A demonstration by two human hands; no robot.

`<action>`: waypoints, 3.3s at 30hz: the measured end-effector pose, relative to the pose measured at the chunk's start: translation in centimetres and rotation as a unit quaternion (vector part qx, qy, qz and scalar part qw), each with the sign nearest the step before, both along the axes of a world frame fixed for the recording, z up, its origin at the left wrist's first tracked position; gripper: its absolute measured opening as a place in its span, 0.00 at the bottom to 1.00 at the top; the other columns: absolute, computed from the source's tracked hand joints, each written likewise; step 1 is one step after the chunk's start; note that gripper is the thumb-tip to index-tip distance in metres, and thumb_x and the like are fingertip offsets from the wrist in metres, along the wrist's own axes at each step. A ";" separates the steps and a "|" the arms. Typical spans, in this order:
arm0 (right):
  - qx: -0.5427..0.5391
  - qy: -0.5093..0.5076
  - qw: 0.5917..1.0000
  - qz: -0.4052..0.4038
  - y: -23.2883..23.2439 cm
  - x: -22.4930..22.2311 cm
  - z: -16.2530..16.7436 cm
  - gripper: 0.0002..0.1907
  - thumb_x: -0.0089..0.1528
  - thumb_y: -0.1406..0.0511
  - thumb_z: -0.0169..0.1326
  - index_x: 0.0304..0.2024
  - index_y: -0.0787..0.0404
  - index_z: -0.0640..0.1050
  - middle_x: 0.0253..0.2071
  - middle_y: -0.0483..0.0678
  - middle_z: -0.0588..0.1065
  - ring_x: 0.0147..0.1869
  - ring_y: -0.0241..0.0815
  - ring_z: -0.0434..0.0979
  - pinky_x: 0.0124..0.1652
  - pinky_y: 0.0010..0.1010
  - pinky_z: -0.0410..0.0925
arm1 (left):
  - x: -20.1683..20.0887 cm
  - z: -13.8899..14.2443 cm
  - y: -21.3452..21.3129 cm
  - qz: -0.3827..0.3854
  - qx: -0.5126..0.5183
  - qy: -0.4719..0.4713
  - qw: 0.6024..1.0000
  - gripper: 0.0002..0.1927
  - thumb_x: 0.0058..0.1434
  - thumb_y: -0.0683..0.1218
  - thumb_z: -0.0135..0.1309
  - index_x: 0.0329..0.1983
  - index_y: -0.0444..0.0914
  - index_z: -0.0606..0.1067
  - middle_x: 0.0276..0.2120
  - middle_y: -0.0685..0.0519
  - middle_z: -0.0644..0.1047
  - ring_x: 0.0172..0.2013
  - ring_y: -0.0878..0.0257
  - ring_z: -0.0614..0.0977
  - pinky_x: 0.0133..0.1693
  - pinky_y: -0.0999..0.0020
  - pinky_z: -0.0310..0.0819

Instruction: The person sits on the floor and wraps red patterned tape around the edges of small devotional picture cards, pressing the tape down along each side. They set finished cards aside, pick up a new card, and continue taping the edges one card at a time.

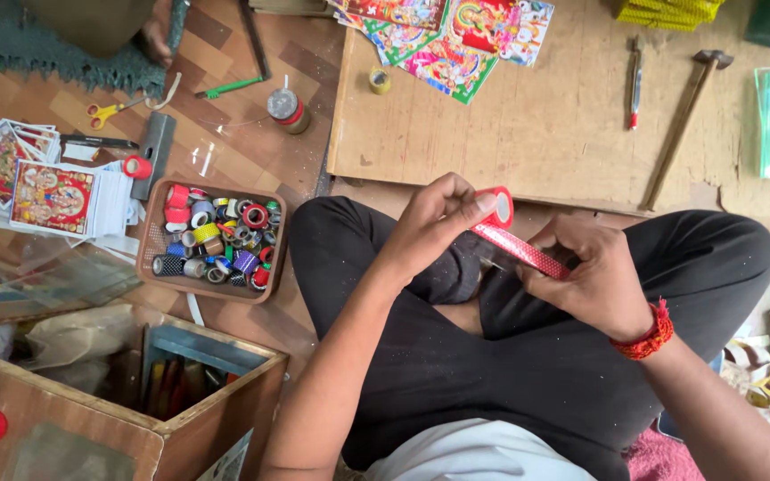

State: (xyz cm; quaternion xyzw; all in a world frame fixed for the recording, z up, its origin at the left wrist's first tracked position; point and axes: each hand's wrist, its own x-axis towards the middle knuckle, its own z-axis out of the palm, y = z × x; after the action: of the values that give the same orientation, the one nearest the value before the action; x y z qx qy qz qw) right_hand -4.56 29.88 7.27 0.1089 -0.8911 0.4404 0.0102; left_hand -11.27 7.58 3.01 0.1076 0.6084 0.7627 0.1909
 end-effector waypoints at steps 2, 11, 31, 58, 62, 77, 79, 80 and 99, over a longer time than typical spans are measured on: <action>0.027 0.068 0.997 0.030 0.0 -0.1 -0.1 0.11 0.48 0.70 0.66 0.31 0.63 0.79 0.25 0.45 0.74 0.29 0.33 0.74 0.32 0.25 0.67 | 0.5 -0.5 0.3 0.032 0.083 -0.045 0.995 0.14 0.64 0.49 0.62 0.41 0.35 0.72 0.34 0.51 0.81 0.38 0.68 0.81 0.41 0.74 0.76; 0.043 0.023 0.999 0.004 0.3 -1.0 -1.5 0.09 0.49 0.70 0.66 0.30 0.64 0.80 0.25 0.47 0.74 0.27 0.37 0.75 0.30 0.29 0.68 | 4.1 -1.7 3.7 0.345 0.105 0.132 0.923 0.17 0.73 0.44 0.56 0.58 0.27 0.75 0.61 0.47 0.74 0.56 0.62 0.81 0.59 0.65 0.77; 0.187 0.224 0.955 -0.051 -2.8 2.4 -1.1 0.27 0.57 0.67 0.63 0.58 0.66 0.74 0.58 0.60 0.77 0.60 0.58 0.79 0.60 0.47 0.65 | 6.1 -7.3 5.8 0.139 0.027 0.096 0.985 0.52 0.68 0.47 0.60 0.84 0.38 0.39 0.59 0.51 0.72 0.55 0.64 0.77 0.61 0.66 0.73; 0.117 0.067 0.980 -0.145 4.7 6.2 -4.3 0.10 0.62 0.67 0.62 0.47 0.59 0.81 0.51 0.50 0.82 0.58 0.45 0.81 0.64 0.42 0.69 | 6.1 -10.8 6.0 0.170 0.134 0.007 0.976 0.60 0.63 0.45 0.67 0.84 0.41 0.35 0.43 0.60 0.64 0.41 0.70 0.67 0.52 0.75 0.67; -0.104 -0.058 0.958 -0.261 4.4 6.2 -5.8 0.09 0.59 0.68 0.67 0.40 0.63 0.82 0.44 0.51 0.84 0.48 0.40 0.84 0.52 0.34 0.74 | 5.6 -9.8 5.5 0.184 0.142 0.001 0.973 0.59 0.63 0.43 0.67 0.84 0.40 0.37 0.42 0.61 0.63 0.41 0.70 0.65 0.53 0.75 0.65; -0.196 0.116 0.972 -0.064 3.3 4.8 1.4 0.13 0.61 0.73 0.62 0.48 0.70 0.76 0.46 0.53 0.81 0.50 0.41 0.83 0.51 0.31 0.74 | 5.6 -6.0 5.2 0.175 0.302 -0.065 0.935 0.57 0.62 0.44 0.66 0.83 0.36 0.41 0.54 0.55 0.71 0.52 0.65 0.70 0.63 0.65 0.59; -0.122 0.168 0.976 -0.071 2.8 4.8 2.4 0.09 0.60 0.74 0.62 0.43 0.68 0.78 0.43 0.54 0.81 0.49 0.43 0.84 0.49 0.31 0.76 | 5.6 -5.4 5.3 0.167 0.307 -0.070 0.934 0.57 0.62 0.44 0.66 0.83 0.37 0.41 0.55 0.54 0.71 0.53 0.64 0.71 0.64 0.65 0.59; -0.083 0.195 0.974 -0.076 2.7 4.8 2.9 0.07 0.60 0.75 0.63 0.40 0.68 0.79 0.42 0.55 0.81 0.49 0.44 0.85 0.48 0.31 0.77 | 5.7 -5.0 5.5 0.160 0.310 -0.072 0.934 0.57 0.62 0.45 0.66 0.83 0.38 0.41 0.56 0.54 0.71 0.54 0.64 0.71 0.65 0.64 0.59; 0.019 0.479 0.868 -0.133 1.3 4.5 2.5 0.25 0.59 0.78 0.66 0.54 0.65 0.69 0.43 0.63 0.79 0.43 0.45 0.86 0.39 0.29 0.79 | 6.6 -2.8 6.5 0.150 0.337 -0.108 0.923 0.55 0.61 0.50 0.64 0.81 0.41 0.42 0.51 0.54 0.75 0.54 0.60 0.77 0.61 0.51 0.70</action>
State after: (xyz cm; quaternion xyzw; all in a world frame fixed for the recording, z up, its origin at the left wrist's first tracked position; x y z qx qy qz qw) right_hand -0.11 31.21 9.77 0.1871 -0.7911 0.3116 0.4919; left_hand -4.65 14.07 0.25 -0.0102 0.3003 0.9494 0.0914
